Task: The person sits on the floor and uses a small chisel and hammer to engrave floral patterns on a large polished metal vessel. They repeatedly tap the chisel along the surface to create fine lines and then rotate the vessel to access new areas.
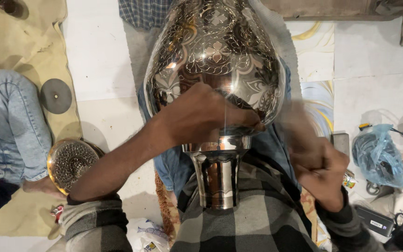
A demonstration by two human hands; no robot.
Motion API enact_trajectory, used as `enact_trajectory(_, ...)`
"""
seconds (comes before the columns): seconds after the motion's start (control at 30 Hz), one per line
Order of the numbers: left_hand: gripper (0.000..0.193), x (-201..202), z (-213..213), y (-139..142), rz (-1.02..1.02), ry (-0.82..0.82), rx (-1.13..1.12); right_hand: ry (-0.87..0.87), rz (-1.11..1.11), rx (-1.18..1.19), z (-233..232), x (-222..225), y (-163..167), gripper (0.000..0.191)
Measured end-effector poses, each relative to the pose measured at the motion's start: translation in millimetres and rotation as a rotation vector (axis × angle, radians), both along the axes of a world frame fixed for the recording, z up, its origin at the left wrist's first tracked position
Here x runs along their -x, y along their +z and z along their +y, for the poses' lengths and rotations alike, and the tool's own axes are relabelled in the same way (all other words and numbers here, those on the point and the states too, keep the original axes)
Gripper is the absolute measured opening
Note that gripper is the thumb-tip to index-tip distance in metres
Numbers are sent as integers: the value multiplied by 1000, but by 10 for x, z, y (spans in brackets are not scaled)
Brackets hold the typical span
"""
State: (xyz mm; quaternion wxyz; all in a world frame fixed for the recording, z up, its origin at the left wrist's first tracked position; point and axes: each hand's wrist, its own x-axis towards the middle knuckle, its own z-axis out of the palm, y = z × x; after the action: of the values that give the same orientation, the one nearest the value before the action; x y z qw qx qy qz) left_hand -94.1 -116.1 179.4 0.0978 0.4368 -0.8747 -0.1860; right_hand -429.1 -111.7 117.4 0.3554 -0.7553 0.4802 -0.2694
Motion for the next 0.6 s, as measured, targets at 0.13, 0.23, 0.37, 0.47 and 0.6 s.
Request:
enact_trajectory(0.13,38,-16,152,-138,206,137,130,125,61,84,-268,-71,385,21)
enact_trajectory(0.23,27,34,386,-254,486,346,218,254,284,8,-646,-157,797,35)
enact_trajectory(0.37,30,225,641,-412,561,615,363,489,791,-46,-999,-386,1253,40)
enact_trajectory(0.47,27,458,784,-503,605,875,382,616,1046,19,-1059,-742,1549,41)
enact_trajectory(0.6,19,700,778,-662,638,1061,625,746,1160,69,-1022,-1217,1916,31)
